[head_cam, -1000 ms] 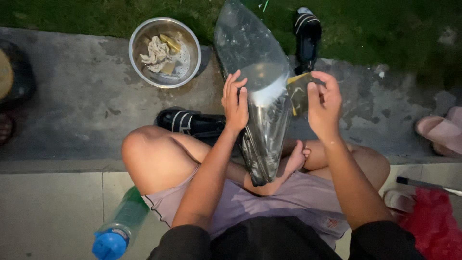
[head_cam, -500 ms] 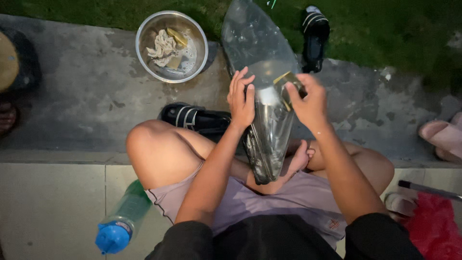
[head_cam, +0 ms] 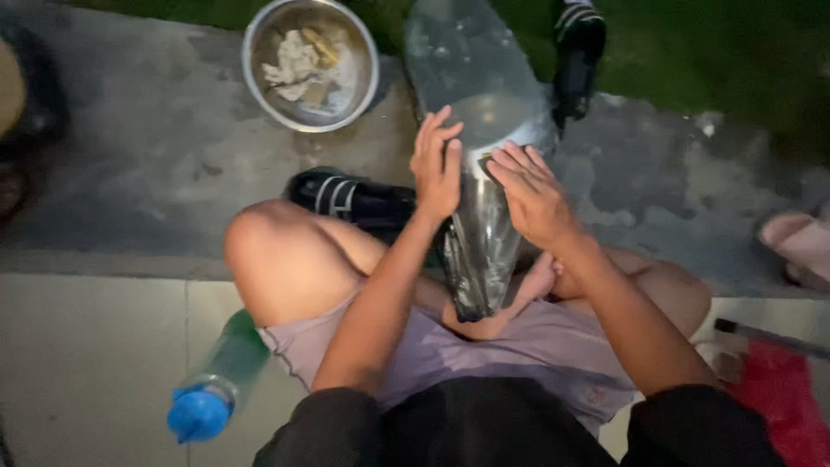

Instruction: The person sits cross-legged on the floor and scrubs a motorcycle front fender with a sponge and soapy water. They repeatedly wipe and scrub the fender's surface, occasionally dipping the sponge into a nearby bucket of soapy water.

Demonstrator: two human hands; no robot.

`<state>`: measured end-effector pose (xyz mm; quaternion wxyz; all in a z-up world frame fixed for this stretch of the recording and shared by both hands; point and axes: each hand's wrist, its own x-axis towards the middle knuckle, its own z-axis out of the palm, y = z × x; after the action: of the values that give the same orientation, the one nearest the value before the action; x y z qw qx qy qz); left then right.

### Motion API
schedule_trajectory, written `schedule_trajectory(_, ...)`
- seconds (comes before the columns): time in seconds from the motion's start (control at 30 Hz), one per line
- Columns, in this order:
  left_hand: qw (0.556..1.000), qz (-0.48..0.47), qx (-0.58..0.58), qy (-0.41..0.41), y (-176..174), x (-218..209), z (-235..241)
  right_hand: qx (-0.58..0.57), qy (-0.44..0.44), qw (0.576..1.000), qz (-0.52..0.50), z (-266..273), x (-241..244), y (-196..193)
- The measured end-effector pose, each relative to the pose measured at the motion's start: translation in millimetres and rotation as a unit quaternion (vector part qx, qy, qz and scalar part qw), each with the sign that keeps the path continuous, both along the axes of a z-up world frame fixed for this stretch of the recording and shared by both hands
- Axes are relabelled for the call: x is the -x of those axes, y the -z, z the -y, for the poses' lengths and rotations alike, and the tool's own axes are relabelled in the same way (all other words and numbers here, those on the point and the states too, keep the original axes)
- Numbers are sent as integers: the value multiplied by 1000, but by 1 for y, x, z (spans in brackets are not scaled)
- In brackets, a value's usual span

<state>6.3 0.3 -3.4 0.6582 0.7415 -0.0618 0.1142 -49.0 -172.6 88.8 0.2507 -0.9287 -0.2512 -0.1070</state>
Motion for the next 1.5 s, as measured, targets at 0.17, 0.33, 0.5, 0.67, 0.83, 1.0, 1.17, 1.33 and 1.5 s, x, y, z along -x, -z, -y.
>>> schedule_trajectory(0.17, 1000, -5, -8, 11, -1, 9, 2, -40, 101, 992, -57, 1, -2, -15)
schedule_trajectory(0.33, 1000, 4, -14, 12, 8, 3, 3, -31, 56, 998, -18, 3, -12, 8)
schedule_trajectory(0.5, 999, 0, -44, 25, 5, 5, 2, -98, 90, 988, -74, -13, -7, -8)
schedule_trajectory(0.67, 997, -52, -46, 35, 8, 7, 2, -76, 75, 991, -86, -16, -1, 2)
schedule_trajectory(0.83, 999, -1, -33, 43, 6, 6, 1, -93, 212, 957, -173, -8, -22, -3)
schedule_trajectory(1.0, 999, -20, -32, 36, -2, 8, 0, -110, 106, 983, -107, -20, 16, -4)
schedule_trajectory(1.17, 999, -5, -28, 37, 10, 10, 2, -127, 198, 945, -226, 24, -71, 11)
schedule_trajectory(1.33, 999, -13, -14, 41, 7, 5, 3, -174, 166, 938, -249, 19, -58, 10)
schedule_trajectory(1.5, 1000, 2, 0, 22, 3, 6, 2, -175, 147, 966, -119, -23, 27, 5)
